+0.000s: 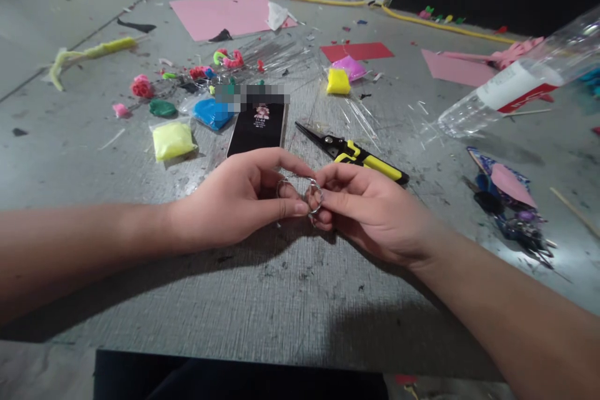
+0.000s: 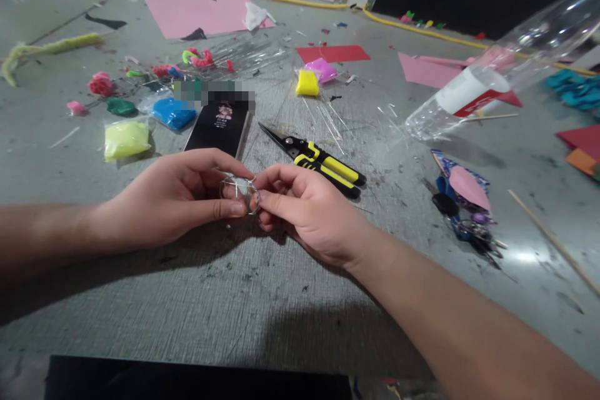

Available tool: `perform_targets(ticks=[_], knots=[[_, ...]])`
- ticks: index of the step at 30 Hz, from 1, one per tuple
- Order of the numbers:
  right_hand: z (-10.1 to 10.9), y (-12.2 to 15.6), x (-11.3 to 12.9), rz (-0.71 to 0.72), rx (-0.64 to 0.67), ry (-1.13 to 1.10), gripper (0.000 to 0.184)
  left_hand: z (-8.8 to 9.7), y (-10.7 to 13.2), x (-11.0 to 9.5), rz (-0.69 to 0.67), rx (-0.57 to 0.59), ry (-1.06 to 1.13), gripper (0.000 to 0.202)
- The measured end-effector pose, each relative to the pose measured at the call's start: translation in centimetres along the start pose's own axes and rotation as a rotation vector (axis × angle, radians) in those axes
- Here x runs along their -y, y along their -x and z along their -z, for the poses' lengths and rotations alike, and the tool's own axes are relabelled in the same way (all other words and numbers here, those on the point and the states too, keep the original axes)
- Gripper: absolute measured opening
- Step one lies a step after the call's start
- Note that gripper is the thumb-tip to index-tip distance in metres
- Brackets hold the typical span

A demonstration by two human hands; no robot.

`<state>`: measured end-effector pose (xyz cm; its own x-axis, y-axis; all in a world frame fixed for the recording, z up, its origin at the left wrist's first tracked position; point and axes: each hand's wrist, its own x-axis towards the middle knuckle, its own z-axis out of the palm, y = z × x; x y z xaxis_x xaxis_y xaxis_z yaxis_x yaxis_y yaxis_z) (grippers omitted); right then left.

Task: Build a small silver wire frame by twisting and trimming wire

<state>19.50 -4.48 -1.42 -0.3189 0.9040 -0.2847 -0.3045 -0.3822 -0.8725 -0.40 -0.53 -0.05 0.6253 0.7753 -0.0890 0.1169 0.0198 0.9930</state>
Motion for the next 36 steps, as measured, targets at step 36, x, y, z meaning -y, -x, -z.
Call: perform_targets(ticks=[36], knots=[[-0.9,0.1,-0.7,0.382,-0.324,0.271,0.040,0.3,-0.4,-0.3,0.037,-0.035,-0.133,0.041]])
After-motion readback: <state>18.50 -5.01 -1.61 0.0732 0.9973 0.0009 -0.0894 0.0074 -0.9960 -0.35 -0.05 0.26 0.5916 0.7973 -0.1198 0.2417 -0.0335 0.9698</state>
